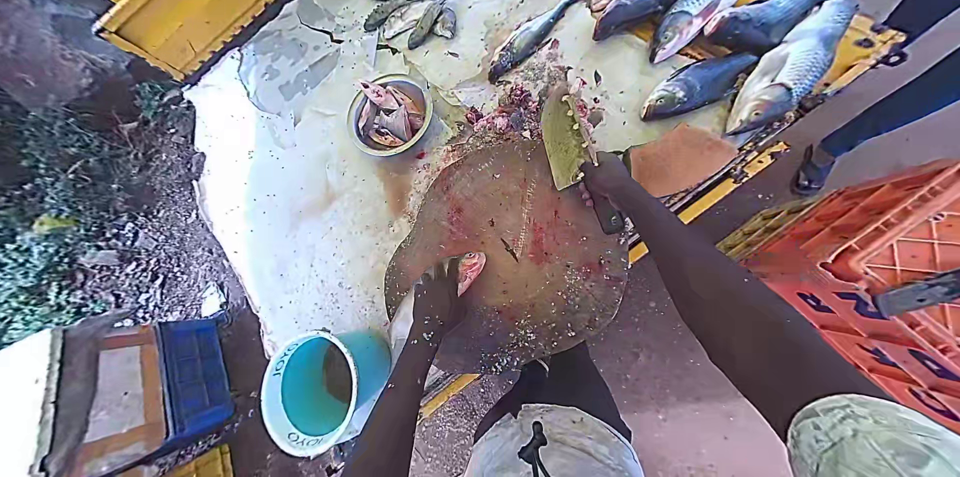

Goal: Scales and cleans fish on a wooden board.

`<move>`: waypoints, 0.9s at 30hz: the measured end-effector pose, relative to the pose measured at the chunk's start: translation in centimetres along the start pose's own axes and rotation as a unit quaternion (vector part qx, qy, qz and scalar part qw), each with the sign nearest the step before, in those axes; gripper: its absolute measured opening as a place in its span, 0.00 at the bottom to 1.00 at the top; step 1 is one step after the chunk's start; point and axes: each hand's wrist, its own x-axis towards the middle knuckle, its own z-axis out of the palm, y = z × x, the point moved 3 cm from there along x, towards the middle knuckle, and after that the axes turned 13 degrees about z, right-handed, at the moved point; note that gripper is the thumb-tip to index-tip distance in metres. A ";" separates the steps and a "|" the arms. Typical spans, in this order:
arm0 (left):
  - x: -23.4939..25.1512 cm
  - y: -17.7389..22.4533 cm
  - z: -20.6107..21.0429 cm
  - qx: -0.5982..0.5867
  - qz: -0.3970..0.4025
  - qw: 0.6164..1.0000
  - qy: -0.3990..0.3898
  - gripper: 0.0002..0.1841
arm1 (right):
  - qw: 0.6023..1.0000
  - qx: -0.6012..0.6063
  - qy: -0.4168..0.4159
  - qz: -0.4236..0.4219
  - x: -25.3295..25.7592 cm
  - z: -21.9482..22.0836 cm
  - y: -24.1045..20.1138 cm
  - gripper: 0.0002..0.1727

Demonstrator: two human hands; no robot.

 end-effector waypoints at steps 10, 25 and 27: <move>7.2 -10.3 -9.9 -0.011 -0.074 0.996 -0.049 0.32 | 0.988 0.063 -0.072 0.123 -21.3 9.1 15.4 0.19; 1.2 -2.3 -2.5 0.190 0.139 0.968 0.083 0.09 | 0.835 -0.503 -0.021 -0.222 -17.7 8.1 9.8 0.17; -0.2 -1.7 -0.3 0.203 0.120 0.962 0.141 0.10 | 0.790 -0.572 -0.022 -0.219 -18.5 6.9 6.8 0.16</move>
